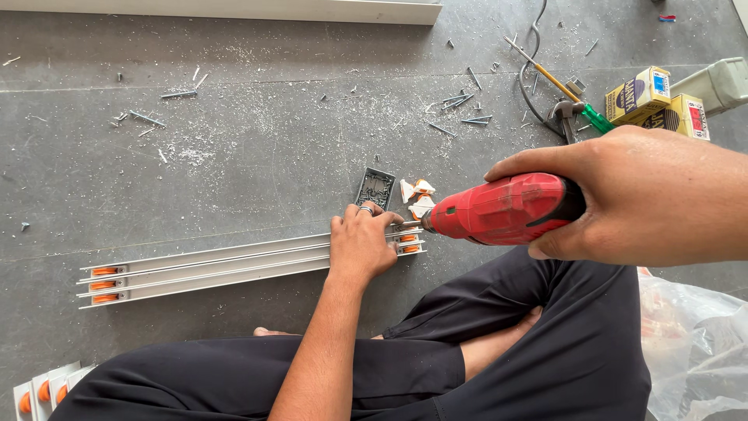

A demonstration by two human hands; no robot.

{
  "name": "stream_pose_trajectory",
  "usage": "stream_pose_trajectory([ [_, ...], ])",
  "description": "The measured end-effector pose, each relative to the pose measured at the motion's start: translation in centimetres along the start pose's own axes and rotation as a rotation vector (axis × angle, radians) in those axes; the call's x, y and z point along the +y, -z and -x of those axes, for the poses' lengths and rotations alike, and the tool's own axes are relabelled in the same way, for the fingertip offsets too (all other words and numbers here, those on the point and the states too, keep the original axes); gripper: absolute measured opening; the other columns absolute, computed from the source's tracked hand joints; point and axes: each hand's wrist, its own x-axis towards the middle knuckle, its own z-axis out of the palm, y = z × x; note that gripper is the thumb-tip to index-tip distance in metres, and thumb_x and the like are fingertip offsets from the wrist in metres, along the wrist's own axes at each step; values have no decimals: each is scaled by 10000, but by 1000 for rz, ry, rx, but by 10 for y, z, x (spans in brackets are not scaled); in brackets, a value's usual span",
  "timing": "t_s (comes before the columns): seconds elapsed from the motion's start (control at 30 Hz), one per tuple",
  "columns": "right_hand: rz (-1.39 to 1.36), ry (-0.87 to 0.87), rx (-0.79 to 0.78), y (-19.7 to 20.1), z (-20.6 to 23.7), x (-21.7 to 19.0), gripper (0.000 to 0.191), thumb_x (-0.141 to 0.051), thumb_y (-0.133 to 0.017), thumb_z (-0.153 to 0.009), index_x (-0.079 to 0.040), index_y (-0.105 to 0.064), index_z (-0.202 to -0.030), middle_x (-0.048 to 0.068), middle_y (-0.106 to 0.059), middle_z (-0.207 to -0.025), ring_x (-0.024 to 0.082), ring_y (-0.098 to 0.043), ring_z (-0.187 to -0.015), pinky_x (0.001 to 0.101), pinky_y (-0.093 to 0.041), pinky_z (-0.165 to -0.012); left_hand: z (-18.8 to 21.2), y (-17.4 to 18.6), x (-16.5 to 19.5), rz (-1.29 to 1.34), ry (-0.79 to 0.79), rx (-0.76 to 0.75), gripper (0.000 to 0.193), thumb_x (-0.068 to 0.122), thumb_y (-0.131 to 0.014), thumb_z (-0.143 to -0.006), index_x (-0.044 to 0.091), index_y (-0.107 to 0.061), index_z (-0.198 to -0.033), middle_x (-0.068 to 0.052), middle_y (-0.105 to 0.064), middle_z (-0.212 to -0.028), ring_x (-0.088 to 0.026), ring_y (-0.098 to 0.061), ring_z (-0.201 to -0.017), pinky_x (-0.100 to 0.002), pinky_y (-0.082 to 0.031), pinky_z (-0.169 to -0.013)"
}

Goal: The person sits on the floor and assembles metal frame components by inserting orange plastic spacers into aluminum profiles. They use a red power drill to drive screws into the spacers, securing the pieces together. The person handles multiple profiles and spacers, repeating the process for several units.

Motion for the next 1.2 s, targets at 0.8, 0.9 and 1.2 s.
stream_pose_trajectory([
  [0.8, 11, 61, -37, 15, 4, -6, 686, -394, -794, -762, -409, -600, -1420, 50, -813, -867, 243, -802, -790, 366, -613, -806, 2, 0, 6, 0, -18, 60, 373, 347, -815, -766, 399, -747, -1130, 29, -636, -1220, -220, -538, -1175, -462, -379, -971],
  [0.9, -27, 187, 26, 23, 1, -8, 592, -419, -815, -728, -344, -673, -1298, 63, -800, -909, 274, -785, -858, 398, -597, -840, 1, -3, 8, 0, -28, 98, 329, 369, -807, -781, 379, -756, -1106, 23, -651, -1199, -230, -553, -1150, -466, -386, -954],
  [1.2, 74, 318, 16, 26, -5, -4, 497, -396, -765, -754, -223, -686, -1214, 101, -766, -985, 314, -740, -952, 434, -573, -869, 2, -18, 13, -34, -70, 248, 280, 367, -809, -798, 234, -776, -1043, 19, -696, -1136, -234, -585, -1095, -459, -398, -912],
])
